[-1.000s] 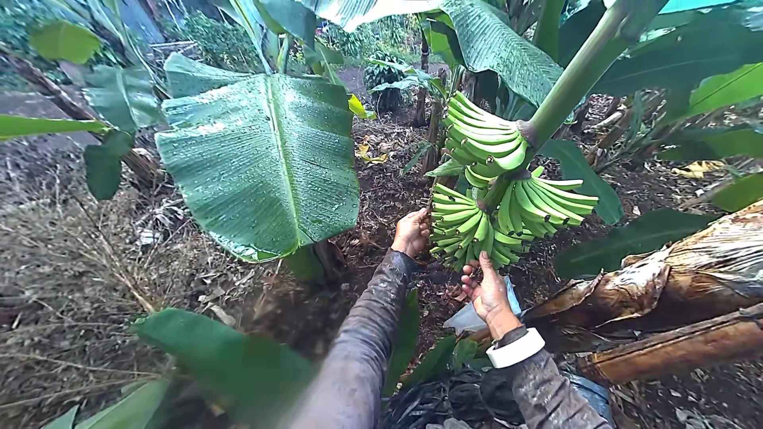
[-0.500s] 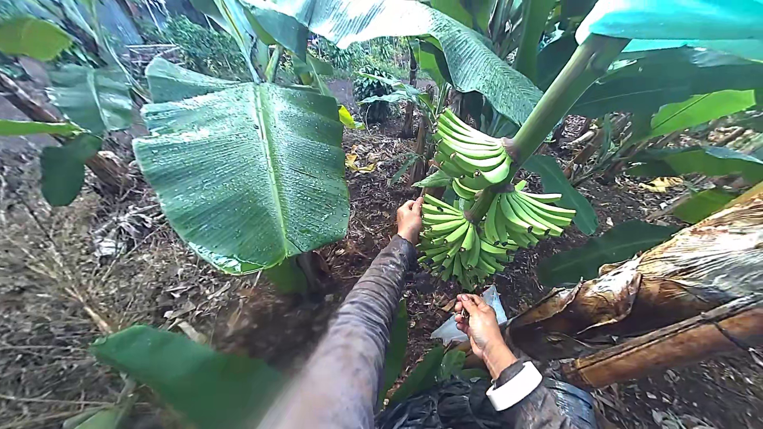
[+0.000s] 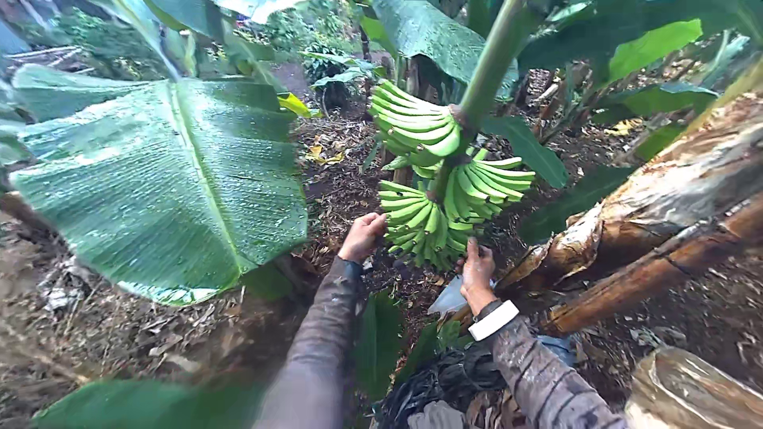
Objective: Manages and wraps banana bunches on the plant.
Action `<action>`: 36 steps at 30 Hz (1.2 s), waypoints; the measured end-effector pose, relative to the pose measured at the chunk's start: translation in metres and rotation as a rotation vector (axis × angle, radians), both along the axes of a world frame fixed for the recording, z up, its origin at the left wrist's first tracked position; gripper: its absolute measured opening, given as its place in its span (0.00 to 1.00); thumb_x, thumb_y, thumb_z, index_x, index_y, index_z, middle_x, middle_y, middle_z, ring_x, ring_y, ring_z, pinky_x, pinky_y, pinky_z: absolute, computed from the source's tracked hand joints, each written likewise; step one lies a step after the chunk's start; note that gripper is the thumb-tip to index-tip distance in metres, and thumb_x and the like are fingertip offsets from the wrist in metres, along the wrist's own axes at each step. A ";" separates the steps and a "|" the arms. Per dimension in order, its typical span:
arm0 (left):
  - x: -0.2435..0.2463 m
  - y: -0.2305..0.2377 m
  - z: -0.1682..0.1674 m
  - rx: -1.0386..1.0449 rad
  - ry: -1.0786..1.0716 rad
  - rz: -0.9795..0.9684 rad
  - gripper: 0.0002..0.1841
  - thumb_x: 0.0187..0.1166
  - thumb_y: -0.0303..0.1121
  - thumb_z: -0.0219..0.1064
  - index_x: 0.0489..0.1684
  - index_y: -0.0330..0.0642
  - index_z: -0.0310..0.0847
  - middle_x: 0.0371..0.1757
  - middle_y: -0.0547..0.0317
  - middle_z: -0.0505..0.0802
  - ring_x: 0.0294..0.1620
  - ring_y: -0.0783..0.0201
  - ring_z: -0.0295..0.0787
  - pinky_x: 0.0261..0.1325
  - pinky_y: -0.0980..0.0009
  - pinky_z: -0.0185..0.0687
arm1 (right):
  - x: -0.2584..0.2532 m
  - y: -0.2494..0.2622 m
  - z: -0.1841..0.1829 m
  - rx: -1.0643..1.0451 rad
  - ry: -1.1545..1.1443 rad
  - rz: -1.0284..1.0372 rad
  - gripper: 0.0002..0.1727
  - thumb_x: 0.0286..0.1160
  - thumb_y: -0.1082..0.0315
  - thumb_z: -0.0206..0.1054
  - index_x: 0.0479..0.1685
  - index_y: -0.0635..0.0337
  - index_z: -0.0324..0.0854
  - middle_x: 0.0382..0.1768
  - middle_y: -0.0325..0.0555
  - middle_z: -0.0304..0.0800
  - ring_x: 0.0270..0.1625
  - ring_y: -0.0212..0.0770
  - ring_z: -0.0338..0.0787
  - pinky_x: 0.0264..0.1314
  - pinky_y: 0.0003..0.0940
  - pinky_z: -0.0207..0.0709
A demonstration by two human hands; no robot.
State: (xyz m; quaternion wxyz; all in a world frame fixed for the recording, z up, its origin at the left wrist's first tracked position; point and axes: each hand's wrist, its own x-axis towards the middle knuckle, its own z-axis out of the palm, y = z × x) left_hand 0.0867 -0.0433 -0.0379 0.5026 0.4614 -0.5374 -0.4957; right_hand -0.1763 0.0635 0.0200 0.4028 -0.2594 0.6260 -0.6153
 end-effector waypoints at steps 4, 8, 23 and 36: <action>0.033 0.028 0.022 0.100 -1.016 0.273 0.24 0.80 0.57 0.66 0.48 0.44 0.91 0.46 0.36 0.93 0.52 0.32 0.89 0.49 0.26 0.80 | -0.004 -0.010 -0.007 -0.023 -0.063 -0.007 0.20 0.90 0.57 0.61 0.68 0.64 0.74 0.40 0.53 0.82 0.31 0.43 0.85 0.34 0.38 0.84; -0.009 0.090 0.071 -0.025 -1.214 0.281 0.22 0.81 0.58 0.64 0.46 0.50 0.94 0.49 0.44 0.96 0.56 0.38 0.91 0.57 0.31 0.82 | -0.019 -0.021 -0.025 -0.068 -0.329 0.038 0.14 0.88 0.61 0.63 0.59 0.62 0.79 0.33 0.47 0.84 0.27 0.37 0.84 0.28 0.32 0.81; -0.221 0.041 0.091 -0.435 -1.121 0.063 0.18 0.88 0.48 0.58 0.56 0.49 0.91 0.59 0.48 0.93 0.52 0.40 0.92 0.52 0.32 0.84 | -0.051 -0.012 -0.045 -0.132 -0.550 -0.021 0.20 0.87 0.68 0.60 0.74 0.61 0.71 0.47 0.51 0.83 0.36 0.40 0.85 0.39 0.35 0.84; -0.267 0.009 0.107 -0.439 -1.473 -0.004 0.30 0.86 0.52 0.58 0.83 0.47 0.69 0.51 0.40 0.94 0.51 0.37 0.93 0.51 0.34 0.86 | -0.036 -0.109 -0.048 -0.281 -0.326 -0.131 0.20 0.86 0.63 0.63 0.69 0.64 0.76 0.59 0.61 0.87 0.62 0.50 0.88 0.66 0.48 0.84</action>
